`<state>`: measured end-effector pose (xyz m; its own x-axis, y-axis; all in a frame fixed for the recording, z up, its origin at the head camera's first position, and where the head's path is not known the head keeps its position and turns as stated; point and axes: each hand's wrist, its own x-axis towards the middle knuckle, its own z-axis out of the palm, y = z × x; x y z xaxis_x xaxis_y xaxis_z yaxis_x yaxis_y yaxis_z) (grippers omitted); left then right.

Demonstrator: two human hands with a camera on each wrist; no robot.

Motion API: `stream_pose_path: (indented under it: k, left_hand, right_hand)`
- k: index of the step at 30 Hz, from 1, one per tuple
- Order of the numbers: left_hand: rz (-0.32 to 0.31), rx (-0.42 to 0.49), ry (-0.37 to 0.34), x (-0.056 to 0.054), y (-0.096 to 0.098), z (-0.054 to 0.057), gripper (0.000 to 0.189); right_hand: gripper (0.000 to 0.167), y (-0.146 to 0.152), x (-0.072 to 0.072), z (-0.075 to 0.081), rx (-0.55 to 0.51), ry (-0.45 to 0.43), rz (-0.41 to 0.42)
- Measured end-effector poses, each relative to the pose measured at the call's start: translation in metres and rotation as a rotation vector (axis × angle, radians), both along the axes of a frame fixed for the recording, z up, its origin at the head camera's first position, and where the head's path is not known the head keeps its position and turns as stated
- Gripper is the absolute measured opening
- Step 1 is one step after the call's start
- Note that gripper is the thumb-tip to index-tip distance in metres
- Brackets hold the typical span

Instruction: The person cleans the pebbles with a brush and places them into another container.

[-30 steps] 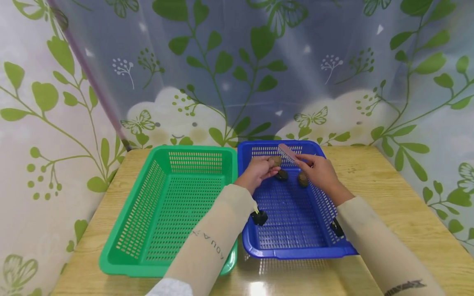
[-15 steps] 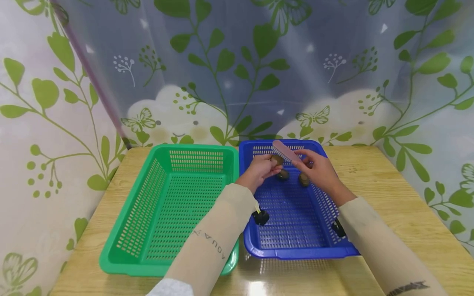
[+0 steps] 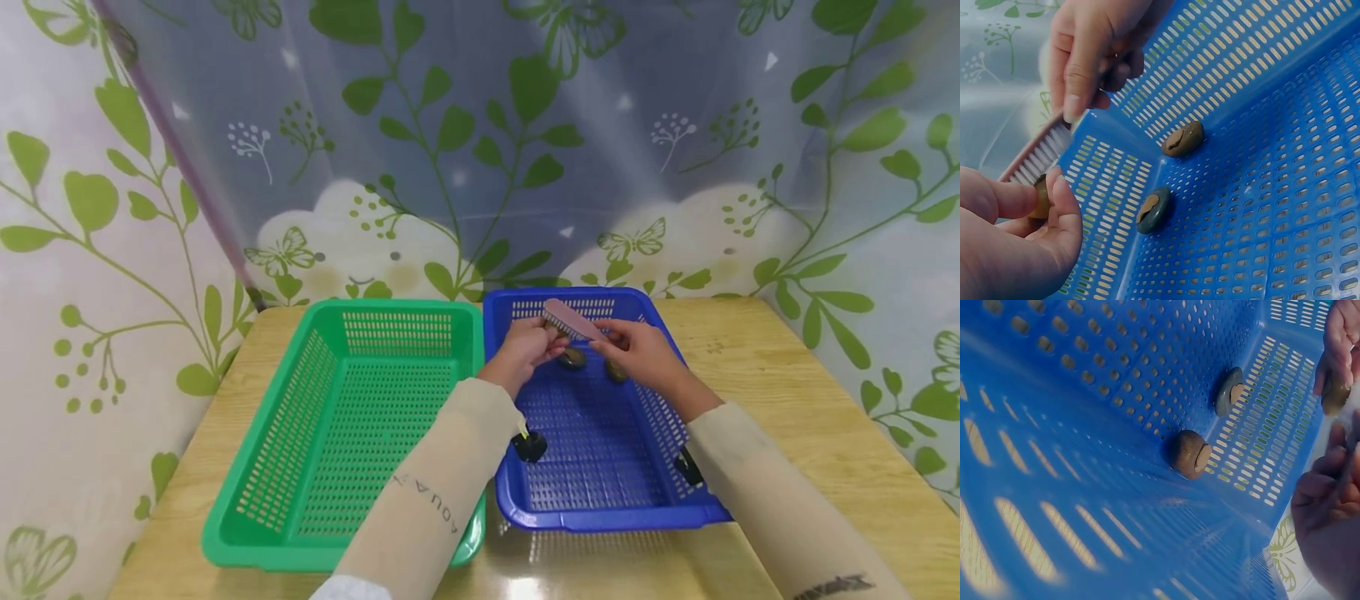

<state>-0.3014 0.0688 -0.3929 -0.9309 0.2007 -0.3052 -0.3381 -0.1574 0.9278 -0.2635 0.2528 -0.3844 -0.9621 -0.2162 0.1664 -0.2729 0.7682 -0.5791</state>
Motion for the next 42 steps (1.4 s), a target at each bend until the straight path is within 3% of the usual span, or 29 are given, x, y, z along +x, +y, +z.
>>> stream_pose_path:
  k: [6, 11, 20, 32, 42]
  left_hand:
    - [-0.011, -0.024, 0.009, -0.0015, -0.0012, 0.0005, 0.030]
    - [-0.014, -0.010, -0.010, -0.0014, -0.0014, 0.0025, 0.034]
    - [-0.016, 0.004, -0.025, -0.0003, -0.0031, 0.0029, 0.041]
    - [-0.013, -0.022, -0.020, 0.0012, -0.0030, 0.0004, 0.030]
    - [-0.026, -0.009, -0.025, 0.0013, -0.0038, 0.0023, 0.034]
  right_hand:
    - [0.031, 0.0037, -0.0026, -0.0019, 0.054, -0.012, -0.006]
    - [0.033, 0.0053, -0.0014, -0.0015, 0.094, -0.022, -0.066]
    - [0.029, 0.0045, 0.0003, 0.0002, 0.060, -0.037, -0.136]
    - [0.034, -0.0001, 0.0000, -0.0007, 0.021, -0.029, 0.006]
    - [0.033, 0.0029, 0.0005, 0.0001, 0.062, -0.029, -0.046]
